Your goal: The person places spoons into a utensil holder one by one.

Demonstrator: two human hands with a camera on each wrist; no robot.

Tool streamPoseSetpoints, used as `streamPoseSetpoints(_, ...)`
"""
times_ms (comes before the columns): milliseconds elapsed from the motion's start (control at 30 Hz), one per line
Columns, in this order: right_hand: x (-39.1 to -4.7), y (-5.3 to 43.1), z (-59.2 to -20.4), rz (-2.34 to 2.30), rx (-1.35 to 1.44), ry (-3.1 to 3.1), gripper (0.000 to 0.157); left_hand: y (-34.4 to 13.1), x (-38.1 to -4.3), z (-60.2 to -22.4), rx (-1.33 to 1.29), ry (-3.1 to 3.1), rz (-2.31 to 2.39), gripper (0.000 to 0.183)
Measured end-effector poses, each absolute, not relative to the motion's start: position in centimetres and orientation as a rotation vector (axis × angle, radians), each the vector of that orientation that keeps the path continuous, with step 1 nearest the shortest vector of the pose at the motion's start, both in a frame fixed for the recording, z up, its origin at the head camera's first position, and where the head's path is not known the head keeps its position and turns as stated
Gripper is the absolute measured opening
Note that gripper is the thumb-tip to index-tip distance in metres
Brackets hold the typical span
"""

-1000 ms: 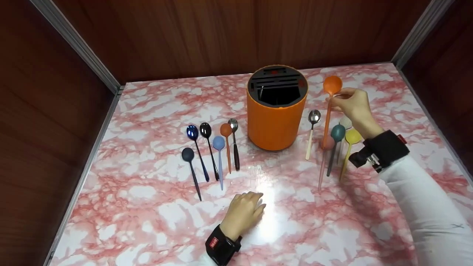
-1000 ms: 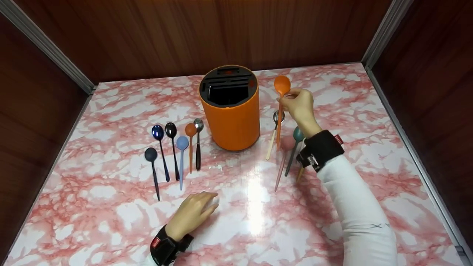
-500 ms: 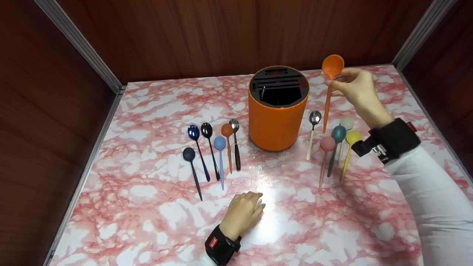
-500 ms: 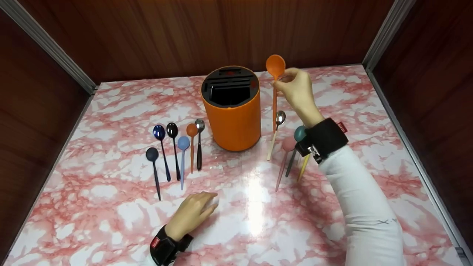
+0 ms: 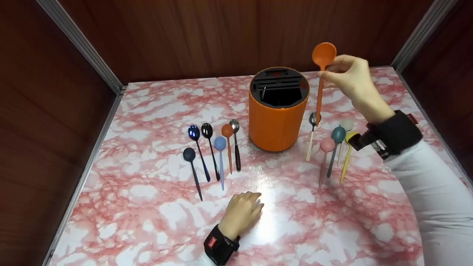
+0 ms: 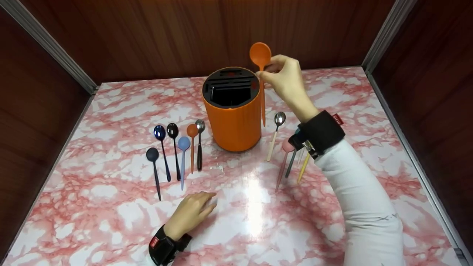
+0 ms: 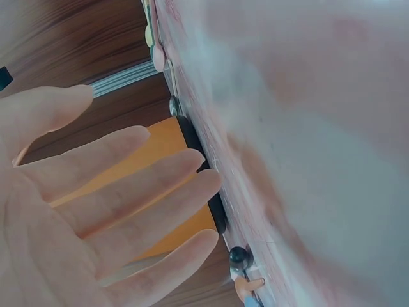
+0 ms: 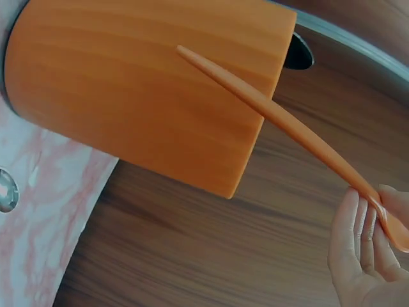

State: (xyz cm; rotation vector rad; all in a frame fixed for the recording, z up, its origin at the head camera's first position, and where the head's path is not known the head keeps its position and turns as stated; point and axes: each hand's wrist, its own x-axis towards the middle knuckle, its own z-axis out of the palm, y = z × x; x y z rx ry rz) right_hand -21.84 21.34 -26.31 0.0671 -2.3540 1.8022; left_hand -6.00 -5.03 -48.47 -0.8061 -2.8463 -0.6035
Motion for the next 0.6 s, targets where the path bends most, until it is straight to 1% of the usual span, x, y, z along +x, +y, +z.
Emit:
streamPoseSetpoints(167,-21.7,21.0,-25.6,1.830,0.120,-2.339,0.024,-5.0,-6.1,-48.4,-0.803,-2.848,-0.593,0.028)
streamPoseSetpoints(467,-21.9,19.4,-24.4,1.814,0.168,-2.291,0.023,-5.2,-6.4,-48.4,-0.798,-2.832,-0.585,0.028)
streamPoseSetpoints(600,-22.2,18.9,-24.2,1.964,0.224,-2.165,0.024,-5.2,-6.5,-48.2,-0.799,-2.843,-0.582,0.028)
